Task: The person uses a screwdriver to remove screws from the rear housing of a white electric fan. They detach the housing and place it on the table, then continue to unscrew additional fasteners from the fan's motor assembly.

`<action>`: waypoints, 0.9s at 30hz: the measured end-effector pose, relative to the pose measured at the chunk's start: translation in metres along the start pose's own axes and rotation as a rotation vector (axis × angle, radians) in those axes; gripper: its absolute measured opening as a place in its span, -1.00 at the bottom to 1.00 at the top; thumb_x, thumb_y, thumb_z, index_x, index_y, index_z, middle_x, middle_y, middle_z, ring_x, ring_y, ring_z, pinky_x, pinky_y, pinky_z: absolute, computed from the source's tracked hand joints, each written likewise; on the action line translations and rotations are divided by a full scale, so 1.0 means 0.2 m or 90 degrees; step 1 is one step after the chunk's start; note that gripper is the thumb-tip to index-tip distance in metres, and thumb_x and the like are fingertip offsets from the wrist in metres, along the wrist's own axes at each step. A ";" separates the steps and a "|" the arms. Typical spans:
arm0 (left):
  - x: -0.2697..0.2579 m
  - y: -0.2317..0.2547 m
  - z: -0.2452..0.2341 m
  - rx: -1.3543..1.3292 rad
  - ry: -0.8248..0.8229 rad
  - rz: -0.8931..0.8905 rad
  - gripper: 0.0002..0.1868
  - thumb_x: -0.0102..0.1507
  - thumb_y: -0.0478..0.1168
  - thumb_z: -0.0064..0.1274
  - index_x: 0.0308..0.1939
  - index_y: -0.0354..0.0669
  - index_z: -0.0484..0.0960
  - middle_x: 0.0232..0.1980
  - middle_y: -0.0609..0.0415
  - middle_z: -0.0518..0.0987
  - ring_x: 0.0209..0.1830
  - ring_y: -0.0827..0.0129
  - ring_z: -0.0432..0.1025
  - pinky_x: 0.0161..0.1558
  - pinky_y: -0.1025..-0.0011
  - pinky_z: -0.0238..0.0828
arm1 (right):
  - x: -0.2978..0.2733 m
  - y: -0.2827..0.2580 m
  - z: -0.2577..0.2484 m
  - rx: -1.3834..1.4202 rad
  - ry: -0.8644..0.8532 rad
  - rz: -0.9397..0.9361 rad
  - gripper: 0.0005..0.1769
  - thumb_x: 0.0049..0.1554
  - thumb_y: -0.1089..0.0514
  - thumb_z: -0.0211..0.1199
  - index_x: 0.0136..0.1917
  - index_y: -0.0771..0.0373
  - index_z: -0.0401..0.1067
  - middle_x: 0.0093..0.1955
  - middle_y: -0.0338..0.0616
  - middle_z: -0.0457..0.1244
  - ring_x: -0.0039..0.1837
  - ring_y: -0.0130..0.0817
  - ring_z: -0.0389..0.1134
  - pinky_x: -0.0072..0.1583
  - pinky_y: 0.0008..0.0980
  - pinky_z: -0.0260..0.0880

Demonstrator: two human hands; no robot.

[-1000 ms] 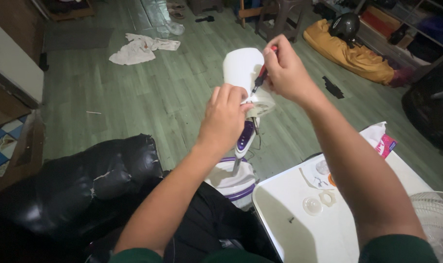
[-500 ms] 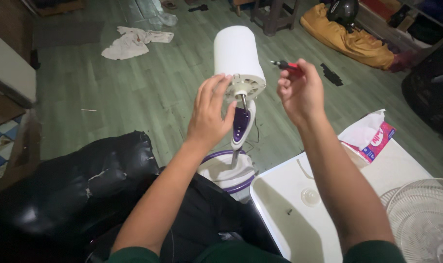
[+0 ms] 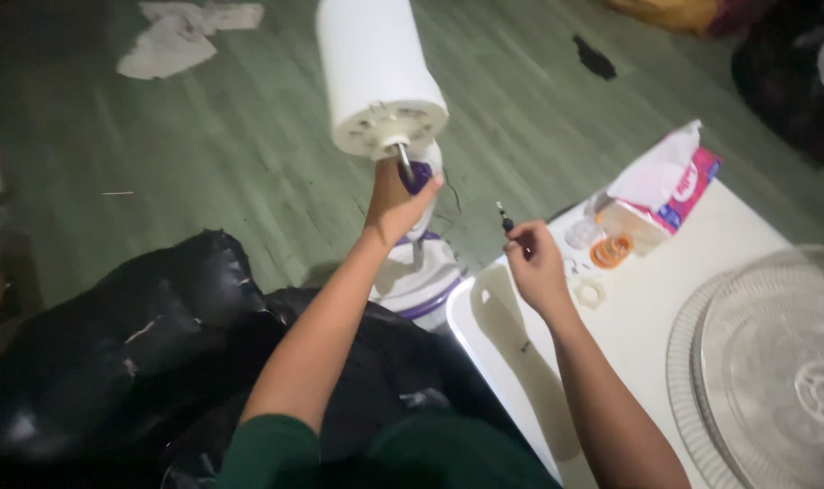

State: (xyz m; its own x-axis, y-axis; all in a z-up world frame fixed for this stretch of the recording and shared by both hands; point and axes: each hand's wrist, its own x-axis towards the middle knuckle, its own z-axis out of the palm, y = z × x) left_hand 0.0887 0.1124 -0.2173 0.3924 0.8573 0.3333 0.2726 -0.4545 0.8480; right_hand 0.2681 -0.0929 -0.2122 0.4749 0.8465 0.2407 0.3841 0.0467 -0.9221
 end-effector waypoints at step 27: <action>0.34 -0.25 0.17 -0.118 -0.041 -0.005 -0.32 0.08 -0.12 0.32 0.24 -0.23 0.48 0.14 -0.08 0.63 0.15 0.11 0.56 0.19 0.25 0.44 | -0.31 0.03 0.00 -0.611 -0.121 -0.068 -0.82 0.10 0.12 0.25 -0.03 0.18 0.54 -0.04 0.00 0.26 0.07 -0.01 0.27 0.10 -0.02 0.25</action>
State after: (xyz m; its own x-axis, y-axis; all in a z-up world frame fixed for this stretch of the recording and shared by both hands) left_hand 0.1315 0.1850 -0.2506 0.4473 0.8411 0.3040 0.1122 -0.3900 0.9139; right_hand 0.2407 -0.1461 -0.2323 0.2970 0.9381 0.1779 0.9375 -0.2511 -0.2411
